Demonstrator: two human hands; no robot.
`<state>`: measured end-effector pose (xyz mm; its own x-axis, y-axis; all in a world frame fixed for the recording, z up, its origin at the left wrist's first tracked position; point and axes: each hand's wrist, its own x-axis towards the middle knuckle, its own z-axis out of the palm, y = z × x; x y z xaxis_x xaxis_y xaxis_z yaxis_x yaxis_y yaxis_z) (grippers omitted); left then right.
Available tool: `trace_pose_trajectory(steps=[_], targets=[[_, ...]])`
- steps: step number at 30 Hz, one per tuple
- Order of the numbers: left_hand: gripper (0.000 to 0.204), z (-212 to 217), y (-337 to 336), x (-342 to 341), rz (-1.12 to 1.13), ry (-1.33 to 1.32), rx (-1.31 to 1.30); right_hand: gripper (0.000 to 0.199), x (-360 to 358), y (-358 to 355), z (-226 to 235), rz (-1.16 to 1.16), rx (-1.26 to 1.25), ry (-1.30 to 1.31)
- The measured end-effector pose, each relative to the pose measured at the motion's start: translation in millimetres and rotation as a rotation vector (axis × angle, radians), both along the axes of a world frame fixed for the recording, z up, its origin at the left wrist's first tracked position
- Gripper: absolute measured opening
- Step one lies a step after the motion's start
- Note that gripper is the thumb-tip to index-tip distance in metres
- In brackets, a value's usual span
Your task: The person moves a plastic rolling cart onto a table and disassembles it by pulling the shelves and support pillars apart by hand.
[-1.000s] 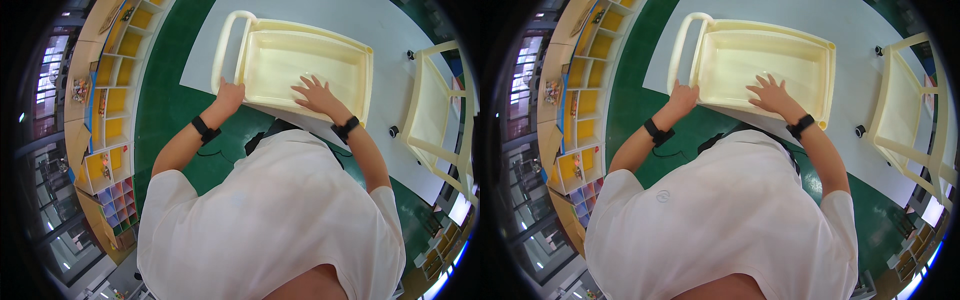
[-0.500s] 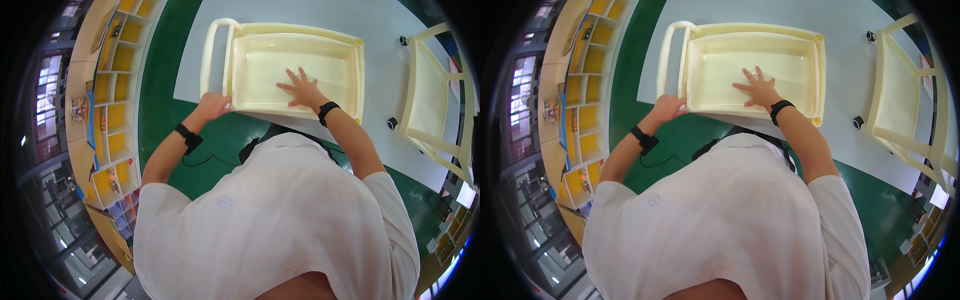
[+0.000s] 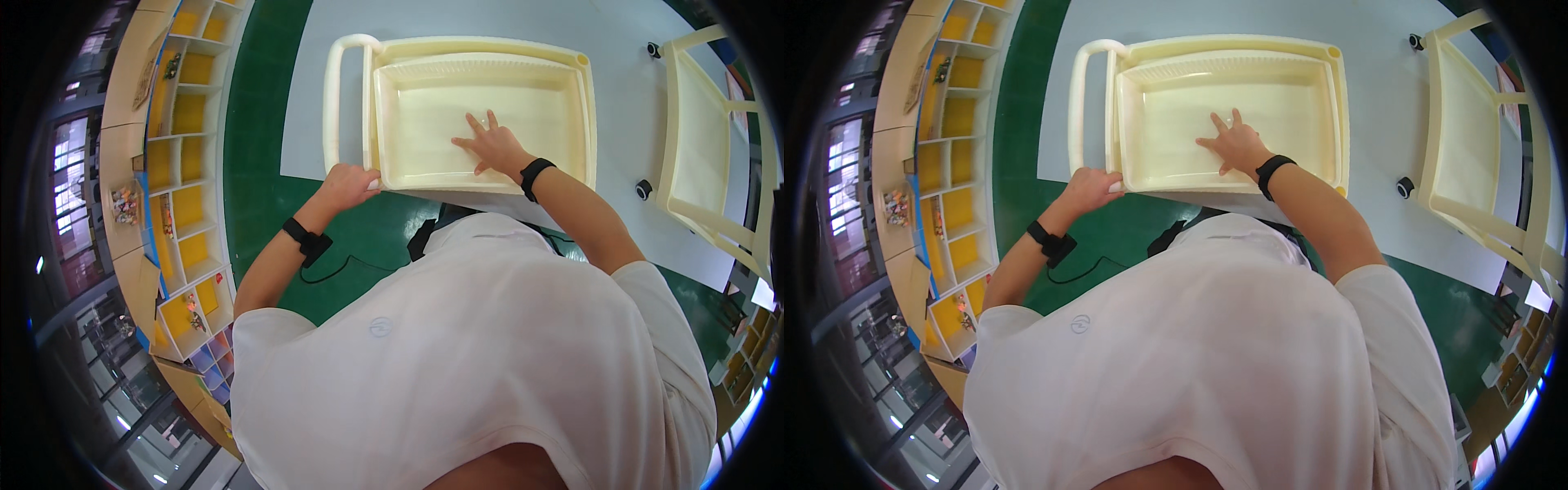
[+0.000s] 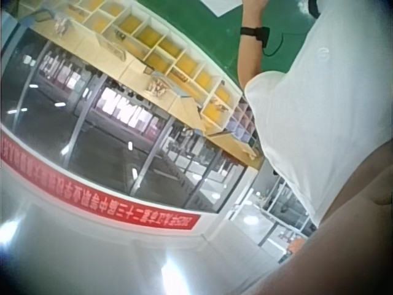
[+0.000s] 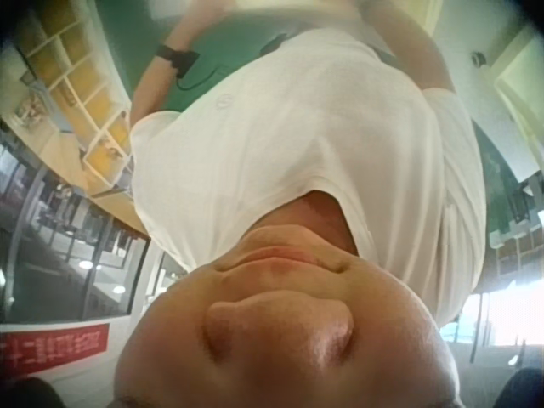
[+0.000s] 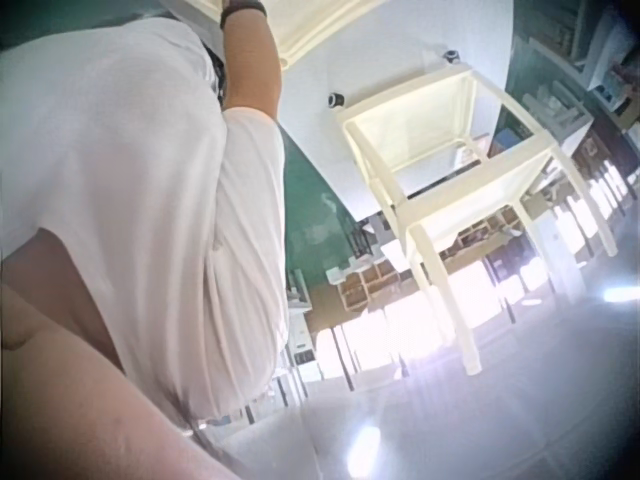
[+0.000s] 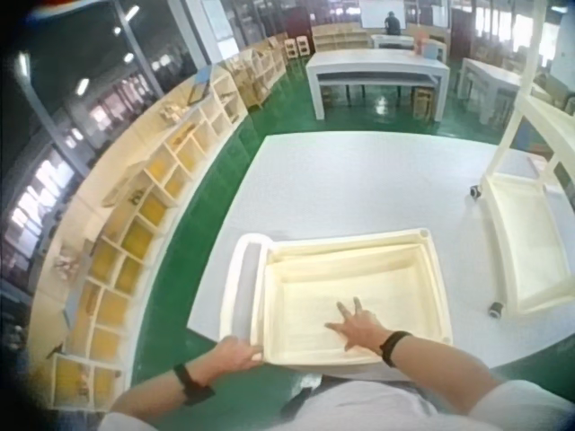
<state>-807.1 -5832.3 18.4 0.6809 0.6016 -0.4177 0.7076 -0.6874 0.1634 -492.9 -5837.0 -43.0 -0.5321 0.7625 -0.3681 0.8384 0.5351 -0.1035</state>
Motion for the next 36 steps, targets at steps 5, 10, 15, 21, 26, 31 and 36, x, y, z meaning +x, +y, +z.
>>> trace_pose_trajectory(steps=[5,10,15,21,26,31,36], targets=[[0.028,19.5,-4.4,-6.9,0.052,-0.061,-0.088,0.081,-5.1,-1.7,4.0,0.027,0.028,-0.013],[0.034,42.5,16.1,-1.3,0.055,-0.057,-0.179,0.083,0.2,3.0,3.0,0.073,0.026,-0.012],[0.035,62.0,29.6,0.6,0.052,0.043,-0.321,0.081,6.8,10.3,15.9,0.129,-0.031,-0.055],[0.024,101.9,157.5,32.0,0.049,-0.077,-0.010,0.072,7.6,64.5,28.1,0.005,-0.368,0.281],[0.029,31.5,231.8,85.9,-0.014,0.143,0.253,0.072,-26.6,93.1,35.3,0.447,-0.044,0.123],[0.034,-9.5,258.6,92.8,0.053,0.324,0.188,0.069,-44.9,92.5,-16.0,0.541,0.021,0.441],[0.031,-15.6,263.6,73.8,0.081,0.165,0.102,0.063,-39.9,97.0,-35.2,0.515,0.027,0.500]])
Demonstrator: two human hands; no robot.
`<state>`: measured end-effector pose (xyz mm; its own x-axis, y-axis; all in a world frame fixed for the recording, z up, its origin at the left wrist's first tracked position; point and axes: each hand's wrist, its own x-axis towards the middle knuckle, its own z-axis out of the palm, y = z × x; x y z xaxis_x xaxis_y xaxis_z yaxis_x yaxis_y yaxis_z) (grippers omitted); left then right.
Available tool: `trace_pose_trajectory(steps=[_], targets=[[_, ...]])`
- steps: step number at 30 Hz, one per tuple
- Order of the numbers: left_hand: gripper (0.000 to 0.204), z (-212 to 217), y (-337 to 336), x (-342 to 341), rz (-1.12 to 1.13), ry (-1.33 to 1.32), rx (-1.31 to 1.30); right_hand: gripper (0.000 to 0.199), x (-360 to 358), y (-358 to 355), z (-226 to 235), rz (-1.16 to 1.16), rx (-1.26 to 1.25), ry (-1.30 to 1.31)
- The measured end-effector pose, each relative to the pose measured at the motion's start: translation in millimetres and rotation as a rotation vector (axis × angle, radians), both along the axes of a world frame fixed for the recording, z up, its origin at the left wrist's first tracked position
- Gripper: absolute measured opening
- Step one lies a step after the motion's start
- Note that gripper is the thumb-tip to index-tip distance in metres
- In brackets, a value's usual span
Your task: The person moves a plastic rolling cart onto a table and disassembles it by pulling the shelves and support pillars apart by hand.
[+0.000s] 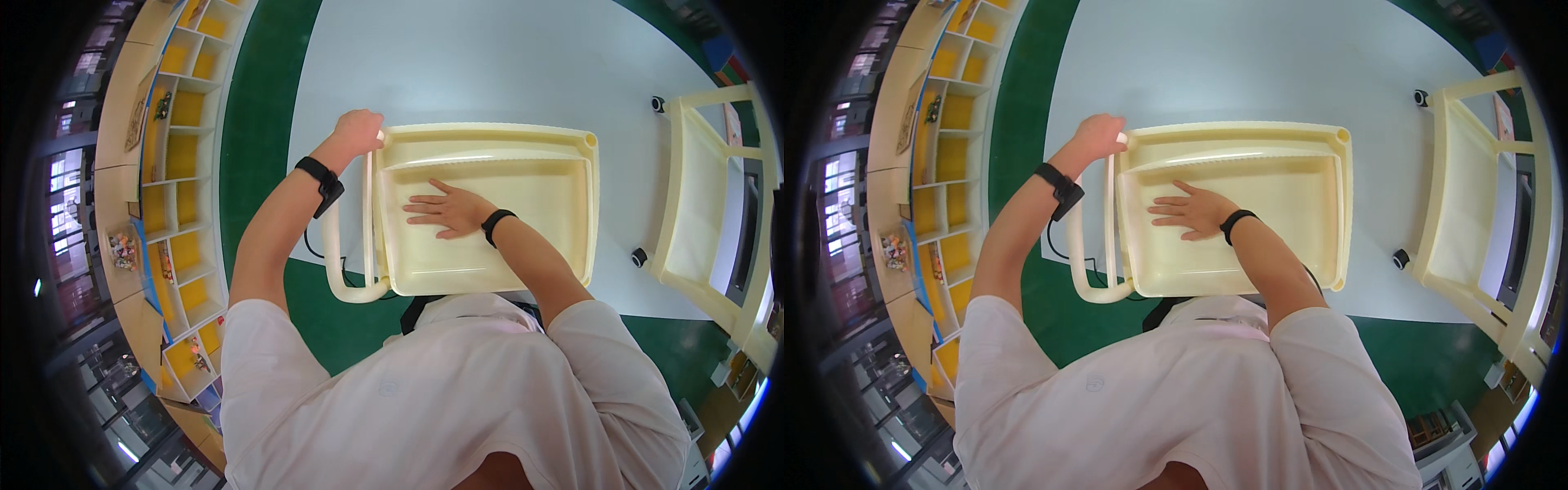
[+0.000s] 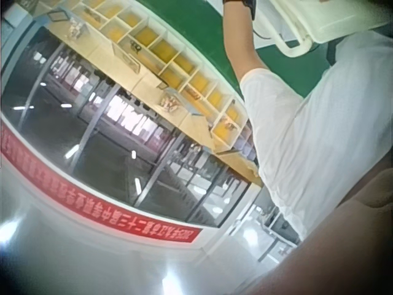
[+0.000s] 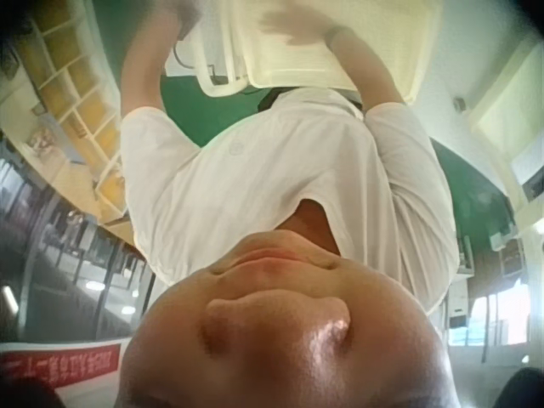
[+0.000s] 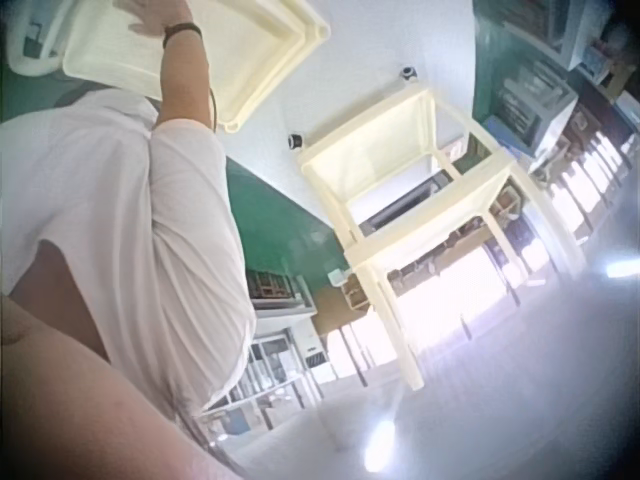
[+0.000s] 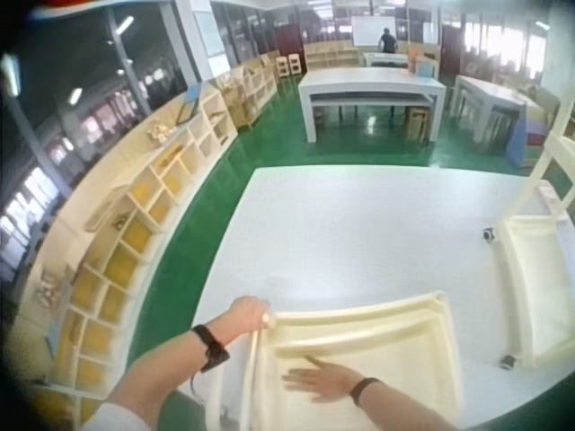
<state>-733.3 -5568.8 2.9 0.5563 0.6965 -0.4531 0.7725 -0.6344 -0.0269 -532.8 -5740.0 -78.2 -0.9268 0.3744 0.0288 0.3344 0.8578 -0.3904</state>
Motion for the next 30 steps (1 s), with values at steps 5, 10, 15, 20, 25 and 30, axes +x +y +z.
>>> trace_pose_trajectory(steps=[5,10,15,20,25,30], targets=[[0.025,1.6,8.9,3.6,-0.102,-0.122,0.023,0.066,7.8,5.3,-4.7,0.018,-0.150,0.049],[0.022,5.5,1.8,0.6,-0.083,-0.035,-0.056,0.065,0.8,3.9,-2.2,0.014,-0.173,0.045],[0.021,4.3,1.9,-2.0,-0.146,-0.112,-0.063,0.062,0.9,1.4,-5.7,-0.005,-0.190,0.026],[0.021,6.1,7.9,-3.6,-0.161,-0.074,-0.076,0.065,1.5,5.7,-7.6,-0.011,-0.170,0.064],[0.021,6.1,7.6,-1.6,-0.190,-0.064,-0.073,0.065,2.6,3.5,-9.2,-0.008,-0.199,0.060],[0.021,4.6,5.7,-2.1,-0.177,-0.055,-0.084,0.065,2.7,0.9,-9.0,-0.018,-0.211,0.081]])
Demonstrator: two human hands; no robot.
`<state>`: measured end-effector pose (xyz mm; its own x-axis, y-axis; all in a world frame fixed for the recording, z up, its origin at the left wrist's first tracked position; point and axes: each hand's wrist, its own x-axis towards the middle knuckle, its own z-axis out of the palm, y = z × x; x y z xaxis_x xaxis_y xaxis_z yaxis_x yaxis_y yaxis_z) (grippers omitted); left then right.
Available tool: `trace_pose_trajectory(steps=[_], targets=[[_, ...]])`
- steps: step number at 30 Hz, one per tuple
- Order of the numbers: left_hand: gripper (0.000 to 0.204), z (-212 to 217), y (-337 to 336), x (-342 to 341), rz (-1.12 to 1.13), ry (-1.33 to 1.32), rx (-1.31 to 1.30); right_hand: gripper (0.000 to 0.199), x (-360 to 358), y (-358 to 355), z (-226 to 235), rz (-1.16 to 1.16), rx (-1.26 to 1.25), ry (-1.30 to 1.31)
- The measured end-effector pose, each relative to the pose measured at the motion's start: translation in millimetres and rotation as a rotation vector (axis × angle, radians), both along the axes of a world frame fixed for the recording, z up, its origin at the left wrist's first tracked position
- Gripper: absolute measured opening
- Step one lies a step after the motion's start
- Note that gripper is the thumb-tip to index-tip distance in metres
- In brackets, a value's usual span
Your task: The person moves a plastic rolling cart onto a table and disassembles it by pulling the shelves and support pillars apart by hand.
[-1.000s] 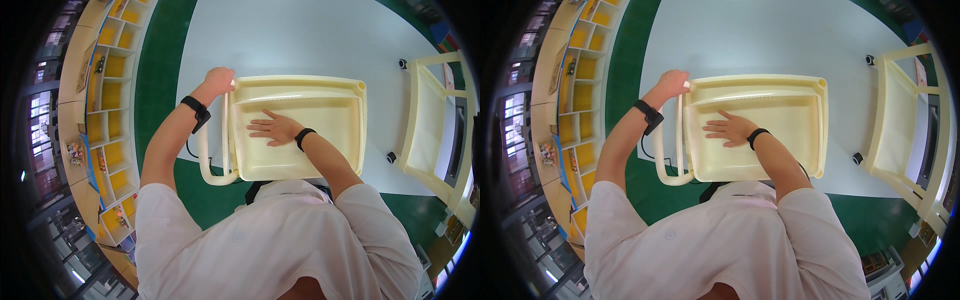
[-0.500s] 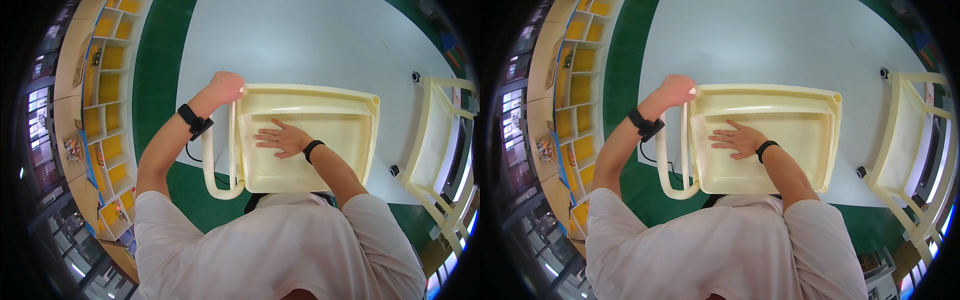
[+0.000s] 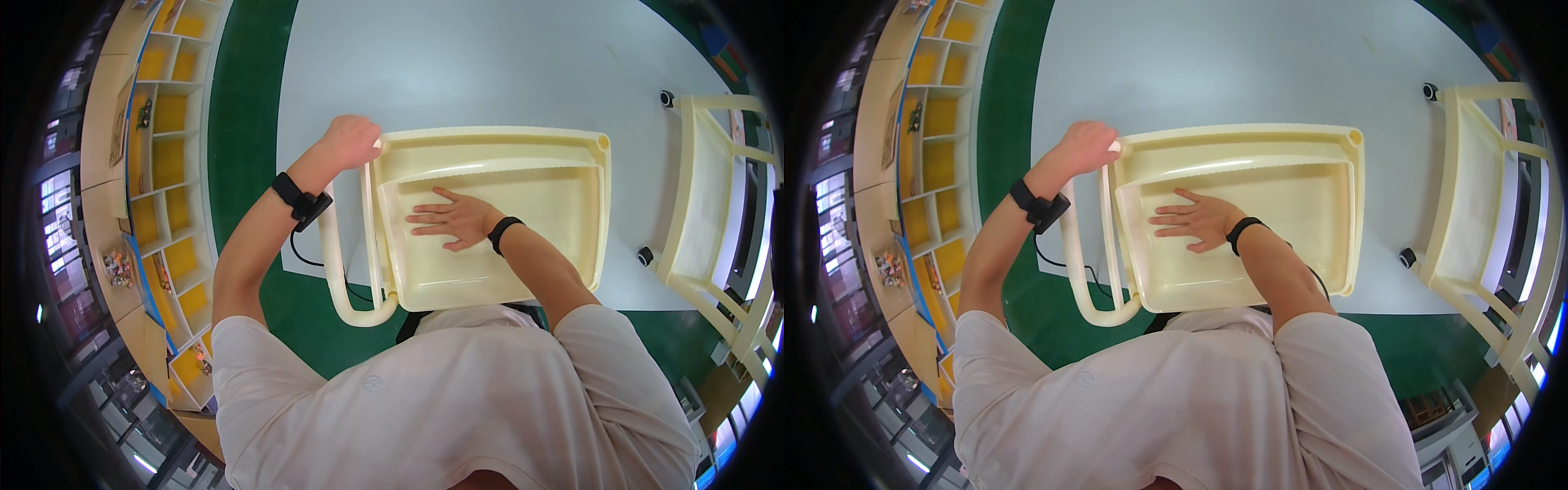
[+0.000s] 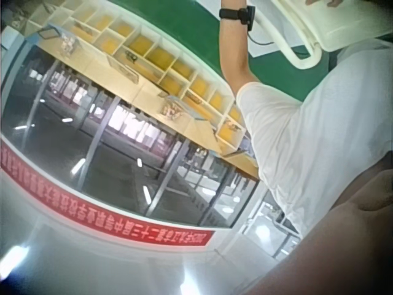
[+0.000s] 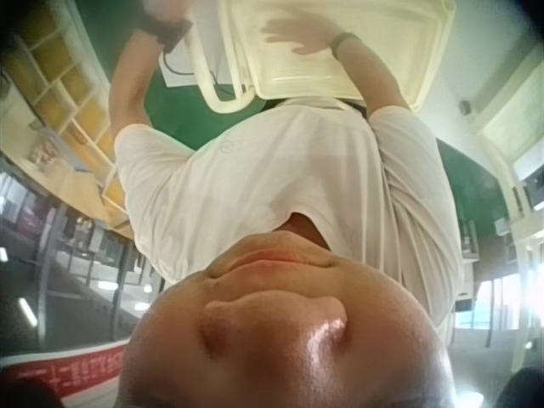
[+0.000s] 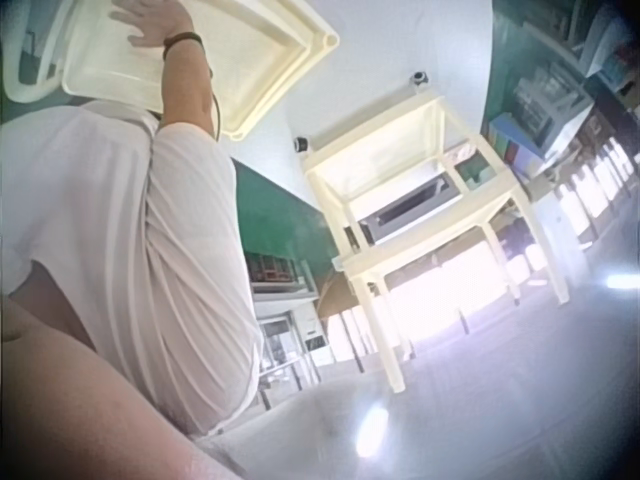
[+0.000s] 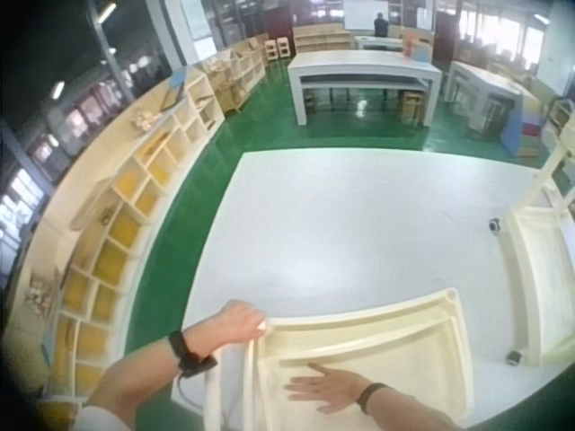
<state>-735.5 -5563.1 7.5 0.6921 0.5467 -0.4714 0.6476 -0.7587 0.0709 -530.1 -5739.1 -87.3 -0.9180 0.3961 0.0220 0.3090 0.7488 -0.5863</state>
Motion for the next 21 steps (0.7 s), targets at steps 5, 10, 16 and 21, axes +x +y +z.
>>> trace_pose_trajectory(steps=[5,10,16,21], targets=[[0.024,-1.5,0.5,-0.8,0.007,-0.005,0.004,0.065,0.3,0.9,-0.4,0.007,0.018,0.007],[0.028,37.4,3.7,-13.6,0.038,-0.111,-0.021,0.064,-5.7,5.3,0.0,0.028,0.029,-0.005],[0.033,184.6,27.9,-55.8,0.158,-0.148,0.251,0.063,-3.9,4.9,7.4,0.032,0.125,-0.053],[0.036,189.1,-49.9,-130.8,0.810,-0.518,0.076,0.063,-4.1,-0.8,9.5,0.013,0.172,-0.077]])
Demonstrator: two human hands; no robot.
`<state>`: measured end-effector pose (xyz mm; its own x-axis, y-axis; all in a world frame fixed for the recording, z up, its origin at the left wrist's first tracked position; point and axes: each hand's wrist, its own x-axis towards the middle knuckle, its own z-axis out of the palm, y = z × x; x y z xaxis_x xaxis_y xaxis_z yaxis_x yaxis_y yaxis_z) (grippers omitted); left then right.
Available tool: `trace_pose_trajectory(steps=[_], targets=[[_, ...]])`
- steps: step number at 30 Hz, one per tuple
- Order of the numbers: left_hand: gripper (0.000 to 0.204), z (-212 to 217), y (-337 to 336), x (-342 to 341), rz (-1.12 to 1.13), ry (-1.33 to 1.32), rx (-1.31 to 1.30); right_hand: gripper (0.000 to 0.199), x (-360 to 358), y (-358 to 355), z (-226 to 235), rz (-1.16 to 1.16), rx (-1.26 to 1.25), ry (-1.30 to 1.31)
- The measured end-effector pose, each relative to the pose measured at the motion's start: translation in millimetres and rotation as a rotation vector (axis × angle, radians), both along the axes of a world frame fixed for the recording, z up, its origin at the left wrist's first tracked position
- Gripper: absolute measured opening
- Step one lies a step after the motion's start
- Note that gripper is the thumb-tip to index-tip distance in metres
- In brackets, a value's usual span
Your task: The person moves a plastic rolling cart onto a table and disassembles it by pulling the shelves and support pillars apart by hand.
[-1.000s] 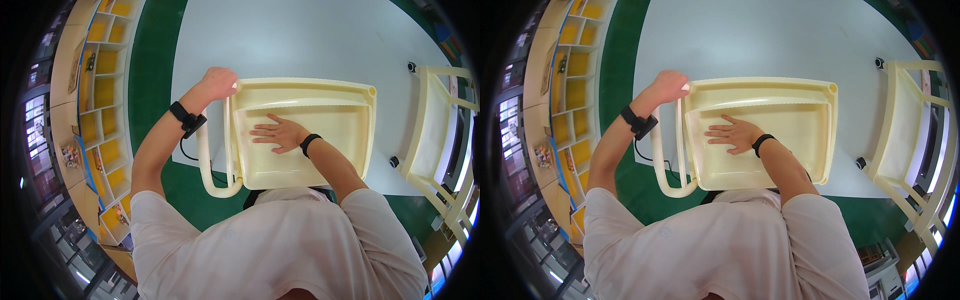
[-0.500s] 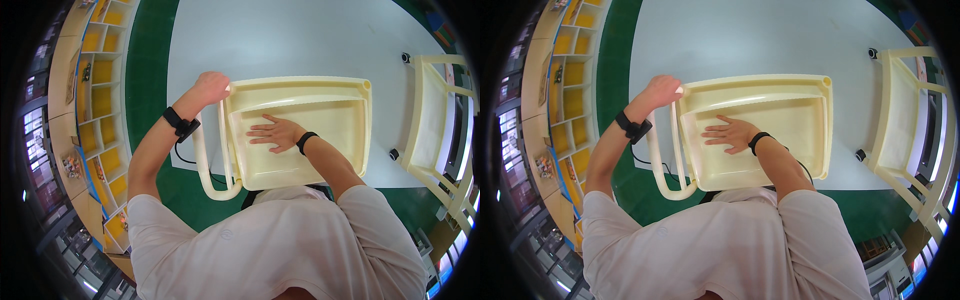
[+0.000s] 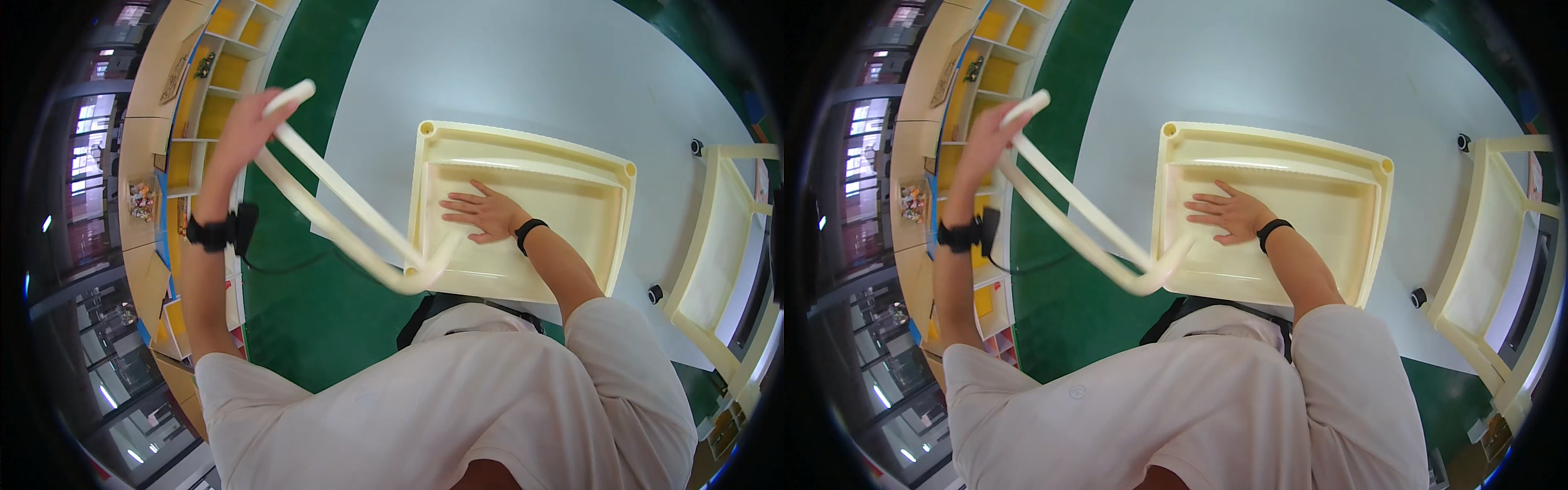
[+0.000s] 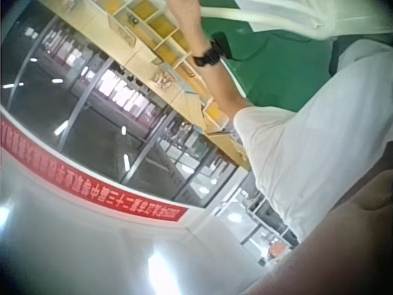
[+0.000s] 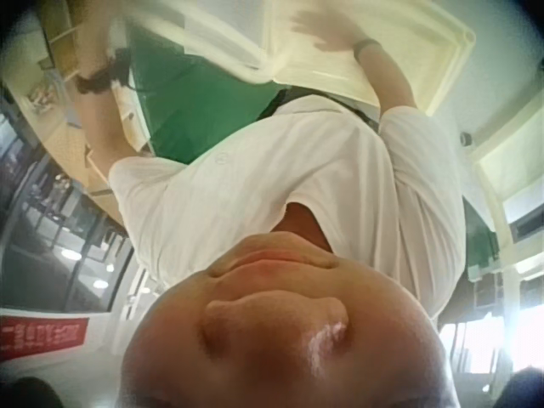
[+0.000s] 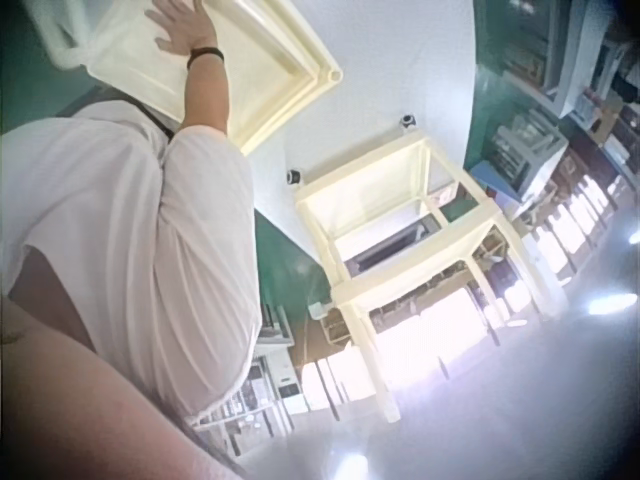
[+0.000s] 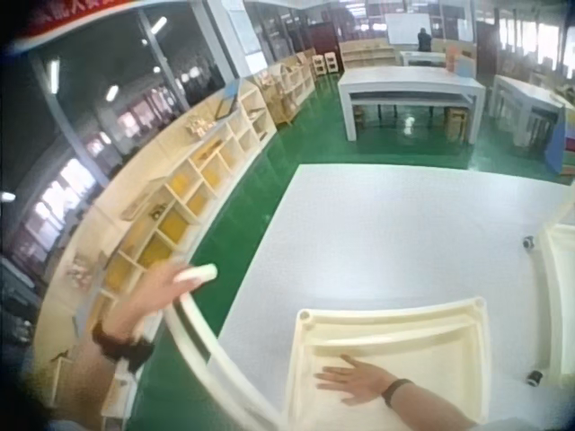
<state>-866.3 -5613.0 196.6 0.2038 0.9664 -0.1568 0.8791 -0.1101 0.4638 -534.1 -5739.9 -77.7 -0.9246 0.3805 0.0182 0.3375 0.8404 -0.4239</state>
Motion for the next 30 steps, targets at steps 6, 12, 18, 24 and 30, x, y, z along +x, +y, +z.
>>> trace_pose_trajectory(steps=[6,12,18,24,30], targets=[[0.032,-59.4,-115.7,-26.8,0.413,-0.462,0.117,0.055,4.1,-4.6,-1.4,-0.077,-0.141,0.128],[0.027,-97.3,-150.5,23.6,0.522,-0.800,0.053,0.034,51.0,-22.3,48.2,-0.720,-0.201,0.175],[0.032,-158.7,-157.8,108.9,0.406,-0.977,-0.319,0.030,180.2,-105.1,112.1,-1.152,-0.527,0.267],[0.039,-227.0,-159.9,159.7,0.403,-0.870,-0.431,0.034,247.1,-205.5,77.5,-1.443,-0.416,0.464],[0.049,-246.8,-171.6,148.7,0.146,-0.406,0.156,0.041,231.9,-246.6,26.0,-1.612,-0.684,0.364]])
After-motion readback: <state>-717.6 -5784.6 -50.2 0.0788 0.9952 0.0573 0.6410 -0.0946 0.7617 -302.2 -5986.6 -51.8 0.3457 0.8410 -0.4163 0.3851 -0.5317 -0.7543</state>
